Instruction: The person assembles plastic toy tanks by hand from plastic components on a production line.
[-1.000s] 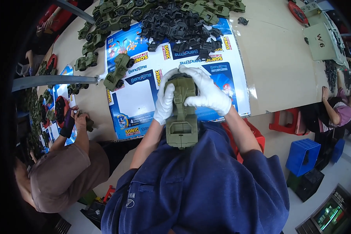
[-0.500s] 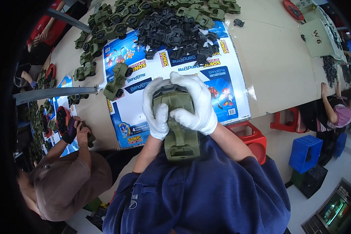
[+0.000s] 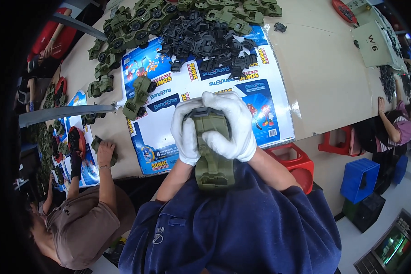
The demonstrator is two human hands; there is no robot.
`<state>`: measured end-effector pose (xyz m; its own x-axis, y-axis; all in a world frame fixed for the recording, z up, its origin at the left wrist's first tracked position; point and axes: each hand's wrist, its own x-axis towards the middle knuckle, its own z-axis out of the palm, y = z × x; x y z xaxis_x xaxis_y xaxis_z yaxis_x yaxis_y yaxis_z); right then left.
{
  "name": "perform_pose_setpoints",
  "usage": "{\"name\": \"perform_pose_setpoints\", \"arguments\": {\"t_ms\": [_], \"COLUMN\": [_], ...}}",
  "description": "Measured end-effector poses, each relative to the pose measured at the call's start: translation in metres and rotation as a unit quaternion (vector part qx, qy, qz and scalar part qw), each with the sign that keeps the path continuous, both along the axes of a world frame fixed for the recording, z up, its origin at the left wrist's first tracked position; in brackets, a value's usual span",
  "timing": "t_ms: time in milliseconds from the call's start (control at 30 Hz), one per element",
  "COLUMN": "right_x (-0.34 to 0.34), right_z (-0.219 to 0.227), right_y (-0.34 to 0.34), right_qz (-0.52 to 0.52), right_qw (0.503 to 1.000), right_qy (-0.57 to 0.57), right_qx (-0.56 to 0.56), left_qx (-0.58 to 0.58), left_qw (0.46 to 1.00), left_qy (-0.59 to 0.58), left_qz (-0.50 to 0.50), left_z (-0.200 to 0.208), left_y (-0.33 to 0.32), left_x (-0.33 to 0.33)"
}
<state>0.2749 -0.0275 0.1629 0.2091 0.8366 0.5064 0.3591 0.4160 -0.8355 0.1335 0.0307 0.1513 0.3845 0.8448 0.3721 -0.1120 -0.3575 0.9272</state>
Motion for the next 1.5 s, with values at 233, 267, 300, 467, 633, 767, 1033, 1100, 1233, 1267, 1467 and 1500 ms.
{"name": "perform_pose_setpoints", "arguments": {"t_ms": [233,267,300,467,633,767,1033,1100,1233,1267,1467,1500], "right_x": [0.014,0.04,0.071,0.193,0.188,0.106,0.08,0.074,0.082,0.08,0.066,0.059], "right_z": [-0.1,-0.129,-0.161,-0.155,-0.226,-0.156,-0.172,-0.172,-0.188,-0.179,-0.147,-0.14], "right_y": [-0.006,-0.012,-0.021,-0.062,-0.057,0.023,0.073,0.055,0.001,-0.009,-0.03,-0.023], "right_qz": [-0.129,-0.153,-0.24,-0.487,-0.447,-0.295,-0.25,-0.207,-0.078,-0.053,-0.139,-0.182], "right_qw": [0.911,0.895,0.862,0.682,0.781,0.852,0.864,0.903,0.944,0.927,0.915,0.876], "right_qy": [0.287,0.296,0.33,0.537,0.389,0.254,-0.339,-0.263,-0.302,-0.358,-0.326,-0.303], "right_qx": [-0.267,-0.297,-0.299,-0.094,-0.196,-0.349,-0.276,-0.268,-0.112,-0.101,-0.192,-0.329], "left_qx": [-0.215,-0.199,-0.131,0.195,0.101,0.006,-0.212,-0.231,-0.267,-0.271,-0.413,-0.412], "left_qw": [0.954,0.938,0.948,0.729,0.645,0.7,0.778,0.828,0.889,0.889,0.863,0.864], "left_qy": [0.21,0.282,0.289,0.565,0.717,0.711,0.589,0.511,0.372,0.37,0.288,0.288], "left_qz": [0.004,0.0,0.038,0.334,0.245,0.074,-0.052,-0.023,-0.005,-0.002,-0.036,-0.037], "left_z": [-0.09,-0.098,-0.108,-0.134,-0.142,-0.133,-0.118,-0.143,-0.158,-0.167,-0.162,-0.157], "left_y": [0.012,0.013,0.021,0.137,0.197,0.163,0.055,0.046,0.037,0.038,0.038,0.035], "left_x": [0.025,0.024,0.014,-0.086,-0.161,-0.144,-0.08,-0.082,-0.082,-0.085,-0.076,-0.074]}}
